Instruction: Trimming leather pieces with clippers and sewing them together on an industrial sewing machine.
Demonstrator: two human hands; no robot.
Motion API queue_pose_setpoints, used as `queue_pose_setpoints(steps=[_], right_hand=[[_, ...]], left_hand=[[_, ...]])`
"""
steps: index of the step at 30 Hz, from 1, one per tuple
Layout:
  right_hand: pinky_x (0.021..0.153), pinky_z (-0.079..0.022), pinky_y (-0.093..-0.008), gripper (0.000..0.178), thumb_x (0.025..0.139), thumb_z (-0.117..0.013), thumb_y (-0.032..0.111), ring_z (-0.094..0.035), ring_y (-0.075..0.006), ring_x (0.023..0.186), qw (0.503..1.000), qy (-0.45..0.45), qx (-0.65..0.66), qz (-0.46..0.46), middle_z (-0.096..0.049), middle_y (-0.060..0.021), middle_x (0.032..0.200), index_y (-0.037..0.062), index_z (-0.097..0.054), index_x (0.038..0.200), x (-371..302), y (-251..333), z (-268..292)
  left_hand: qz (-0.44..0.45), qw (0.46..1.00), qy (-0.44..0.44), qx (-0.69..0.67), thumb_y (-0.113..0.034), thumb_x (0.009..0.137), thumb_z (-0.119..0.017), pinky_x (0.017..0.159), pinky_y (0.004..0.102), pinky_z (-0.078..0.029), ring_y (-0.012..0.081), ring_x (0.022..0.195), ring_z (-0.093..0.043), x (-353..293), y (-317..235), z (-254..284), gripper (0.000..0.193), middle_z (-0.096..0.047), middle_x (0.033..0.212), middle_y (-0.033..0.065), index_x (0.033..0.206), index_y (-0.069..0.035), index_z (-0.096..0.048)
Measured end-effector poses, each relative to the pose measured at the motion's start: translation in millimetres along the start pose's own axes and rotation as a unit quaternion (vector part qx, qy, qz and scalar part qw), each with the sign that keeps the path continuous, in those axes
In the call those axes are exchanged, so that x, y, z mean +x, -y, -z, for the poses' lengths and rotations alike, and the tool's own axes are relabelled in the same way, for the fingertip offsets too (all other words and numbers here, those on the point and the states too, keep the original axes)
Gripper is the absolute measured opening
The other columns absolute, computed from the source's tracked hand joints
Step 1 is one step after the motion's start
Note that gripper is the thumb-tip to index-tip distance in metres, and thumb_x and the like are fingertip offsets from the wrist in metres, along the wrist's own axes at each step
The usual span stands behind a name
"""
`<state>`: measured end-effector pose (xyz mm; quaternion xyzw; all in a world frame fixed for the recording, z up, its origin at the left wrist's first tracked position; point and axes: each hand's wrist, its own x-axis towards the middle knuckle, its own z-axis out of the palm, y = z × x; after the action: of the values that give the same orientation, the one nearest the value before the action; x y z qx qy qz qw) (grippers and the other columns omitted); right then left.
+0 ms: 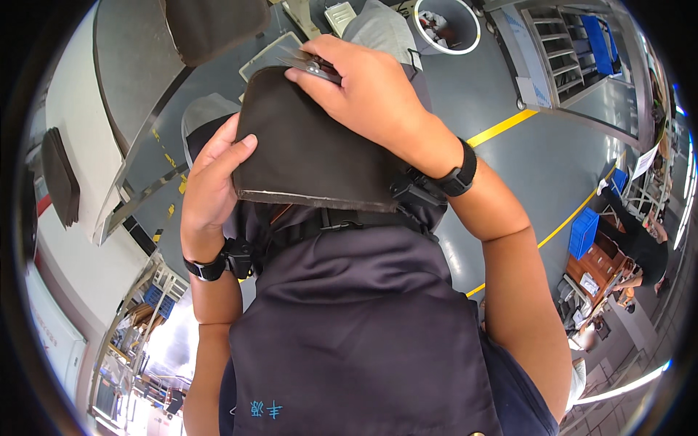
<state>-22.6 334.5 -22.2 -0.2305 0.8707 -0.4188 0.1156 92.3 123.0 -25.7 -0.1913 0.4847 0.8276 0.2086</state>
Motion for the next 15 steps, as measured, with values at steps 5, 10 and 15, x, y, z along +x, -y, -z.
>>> queue_pose_setpoints(steps=[5,10,15], right_hand=[[0.064,-0.056,-0.0359,0.034,0.091,-0.074,0.027,-0.069,-0.0267,0.075,0.984,-0.054,-0.034,0.165,-0.070,-0.0082,0.098,0.0087,-0.065,0.118,-8.7,0.4,-17.8],[0.054,-0.052,-0.0311,0.034,0.090,-0.073,0.020,-0.064,-0.0195,0.064,0.950,-0.052,-0.121,0.283,-0.057,-0.0032,0.083,0.0118,-0.062,0.121,-13.1,-7.6,-36.6],[0.055,-0.052,-0.0327,0.041,0.087,-0.076,0.015,-0.064,-0.0197,0.063,0.945,-0.032,-0.155,0.285,-0.059,-0.0042,0.082,0.0115,-0.064,0.126,-11.8,-4.9,-36.7]], left_hand=[[-0.023,0.999,-0.022,-0.033,-0.008,0.102,-0.052,0.107,0.0314,-0.044,0.0177,0.125,-0.058,1.1,0.1,0.4,0.051,-0.059,0.140,0.0120,0.151,0.003,-0.041],[-0.008,0.999,-0.017,-0.027,-0.008,0.102,-0.053,0.102,0.0297,-0.048,0.0167,0.121,-0.061,1.0,-2.3,1.8,0.051,-0.060,0.137,0.0124,0.151,0.002,-0.041],[-0.009,0.999,-0.049,-0.018,-0.010,0.103,-0.053,0.101,0.0287,-0.049,0.0157,0.120,-0.062,0.6,1.8,4.6,0.049,-0.061,0.136,0.0119,0.150,0.002,-0.044]])
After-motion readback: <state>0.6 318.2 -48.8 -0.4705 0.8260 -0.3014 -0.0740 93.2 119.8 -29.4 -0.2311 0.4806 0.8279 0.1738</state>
